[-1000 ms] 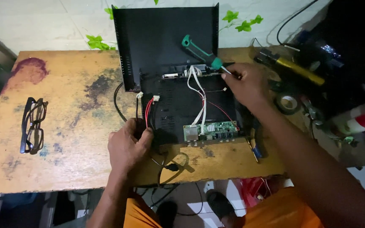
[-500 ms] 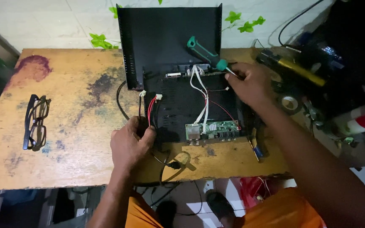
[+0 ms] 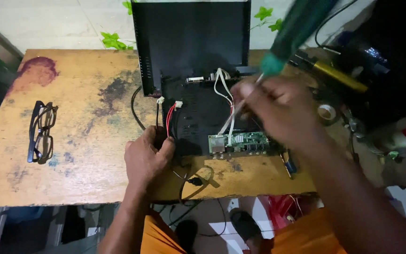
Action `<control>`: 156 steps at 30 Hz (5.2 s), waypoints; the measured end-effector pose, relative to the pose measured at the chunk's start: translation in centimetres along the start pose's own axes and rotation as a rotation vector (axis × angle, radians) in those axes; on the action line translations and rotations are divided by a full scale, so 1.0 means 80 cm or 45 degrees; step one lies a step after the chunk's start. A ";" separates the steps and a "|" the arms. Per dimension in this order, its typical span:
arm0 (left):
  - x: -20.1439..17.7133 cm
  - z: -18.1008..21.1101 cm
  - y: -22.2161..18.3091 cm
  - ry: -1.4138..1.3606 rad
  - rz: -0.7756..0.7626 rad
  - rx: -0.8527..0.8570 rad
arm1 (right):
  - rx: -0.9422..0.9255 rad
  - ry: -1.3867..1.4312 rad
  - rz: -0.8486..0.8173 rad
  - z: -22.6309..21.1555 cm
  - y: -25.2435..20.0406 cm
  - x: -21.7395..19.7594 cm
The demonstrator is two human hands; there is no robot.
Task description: Finalizing the internal wiring of an electronic device by connecting cables to a circuit board and using a screwdriver.
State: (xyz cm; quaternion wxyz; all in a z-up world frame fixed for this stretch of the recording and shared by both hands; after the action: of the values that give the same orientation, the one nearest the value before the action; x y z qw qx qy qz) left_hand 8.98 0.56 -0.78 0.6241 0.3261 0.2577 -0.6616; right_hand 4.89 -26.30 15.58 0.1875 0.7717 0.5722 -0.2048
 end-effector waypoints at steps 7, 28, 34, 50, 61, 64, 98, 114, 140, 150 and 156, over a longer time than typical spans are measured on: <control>-0.003 -0.002 -0.002 0.006 -0.030 -0.063 | -0.694 0.088 -0.058 -0.020 -0.005 0.062; -0.005 0.007 0.001 -0.005 -0.017 0.037 | -0.774 0.147 -0.123 -0.026 -0.006 0.098; -0.005 0.008 -0.001 -0.009 -0.002 0.043 | -0.784 0.063 -0.206 -0.024 0.001 0.106; 0.004 0.002 0.006 0.077 -0.073 0.019 | -0.772 -0.129 -0.271 -0.019 0.020 0.142; -0.001 0.005 0.007 0.074 -0.057 0.028 | -0.764 -0.146 -0.167 -0.041 0.000 0.133; 0.006 0.000 0.006 0.106 -0.104 0.014 | -0.747 -0.002 -0.169 -0.054 0.000 0.125; 0.001 0.006 0.004 0.161 -0.089 0.066 | -0.664 0.305 -0.160 -0.014 0.017 0.047; -0.003 0.016 -0.004 0.040 -0.003 0.035 | -0.298 0.145 -0.039 0.060 -0.041 -0.011; 0.003 0.004 -0.002 0.074 -0.060 -0.087 | -0.367 0.404 -0.165 0.088 -0.043 -0.008; 0.003 0.009 -0.001 0.101 -0.055 -0.024 | -0.343 0.521 0.130 0.133 -0.068 -0.076; -0.002 0.018 -0.004 0.058 -0.080 -0.125 | -0.334 0.292 0.204 0.162 -0.077 -0.077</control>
State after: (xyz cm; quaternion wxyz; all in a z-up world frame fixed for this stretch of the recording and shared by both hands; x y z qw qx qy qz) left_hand 8.49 -0.35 0.25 0.6122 0.3019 0.3140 -0.6599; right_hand -3.95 -36.40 7.53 0.2358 0.8019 0.5484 -0.0238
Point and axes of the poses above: each hand's wrist, its own y-axis towards the middle knuckle, its own x-axis out of the palm, z = x × y, the point moved 9 cm from there along y, towards the middle knuckle, and after that the axes turned 8 degrees about x, right-handed, at the moved point
